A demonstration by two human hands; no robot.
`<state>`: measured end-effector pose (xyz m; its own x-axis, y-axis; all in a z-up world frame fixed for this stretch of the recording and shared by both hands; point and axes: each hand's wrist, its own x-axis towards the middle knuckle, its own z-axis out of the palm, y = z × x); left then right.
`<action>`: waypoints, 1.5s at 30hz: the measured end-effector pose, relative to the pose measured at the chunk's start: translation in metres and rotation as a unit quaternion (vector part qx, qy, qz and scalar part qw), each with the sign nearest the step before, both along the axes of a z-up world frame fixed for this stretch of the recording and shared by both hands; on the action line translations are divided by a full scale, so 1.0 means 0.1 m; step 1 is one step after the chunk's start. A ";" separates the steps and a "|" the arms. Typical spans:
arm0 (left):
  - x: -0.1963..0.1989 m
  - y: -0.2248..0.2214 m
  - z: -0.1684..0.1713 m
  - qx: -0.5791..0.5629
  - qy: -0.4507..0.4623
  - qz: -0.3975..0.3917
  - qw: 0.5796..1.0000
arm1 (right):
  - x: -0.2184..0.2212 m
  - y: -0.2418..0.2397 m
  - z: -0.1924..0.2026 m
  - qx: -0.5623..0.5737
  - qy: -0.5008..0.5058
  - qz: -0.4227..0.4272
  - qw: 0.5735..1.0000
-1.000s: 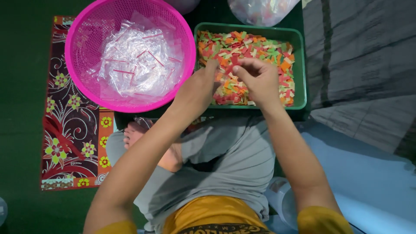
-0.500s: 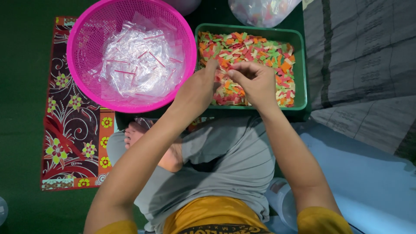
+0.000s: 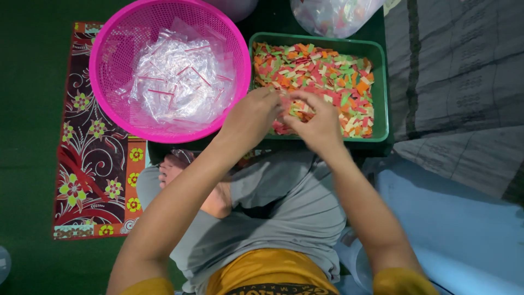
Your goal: Package small colorful snacks into plastic bags
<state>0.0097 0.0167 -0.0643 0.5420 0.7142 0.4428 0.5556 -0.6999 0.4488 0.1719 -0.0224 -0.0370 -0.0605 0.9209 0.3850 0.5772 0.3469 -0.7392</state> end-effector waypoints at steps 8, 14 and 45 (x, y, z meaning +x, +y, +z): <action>-0.12 0.01 -0.04 0.046 0.008 -0.026 0.999 | -0.02 -0.11 0.06 -0.011 0.018 -0.009 1.000; -0.14 -0.12 0.17 0.030 0.026 0.000 0.999 | 0.01 -0.10 0.00 0.015 0.041 0.009 0.999; -1.07 0.48 0.06 -0.180 0.302 0.240 0.905 | 2.67 0.01 -0.52 0.619 -0.160 -0.456 0.619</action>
<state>-0.0970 0.0649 -0.0585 0.1962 0.9706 -0.1391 0.9769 -0.1813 0.1128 0.4390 -0.0213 -0.0892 0.0104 -0.3606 0.9327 0.9986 -0.0450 -0.0285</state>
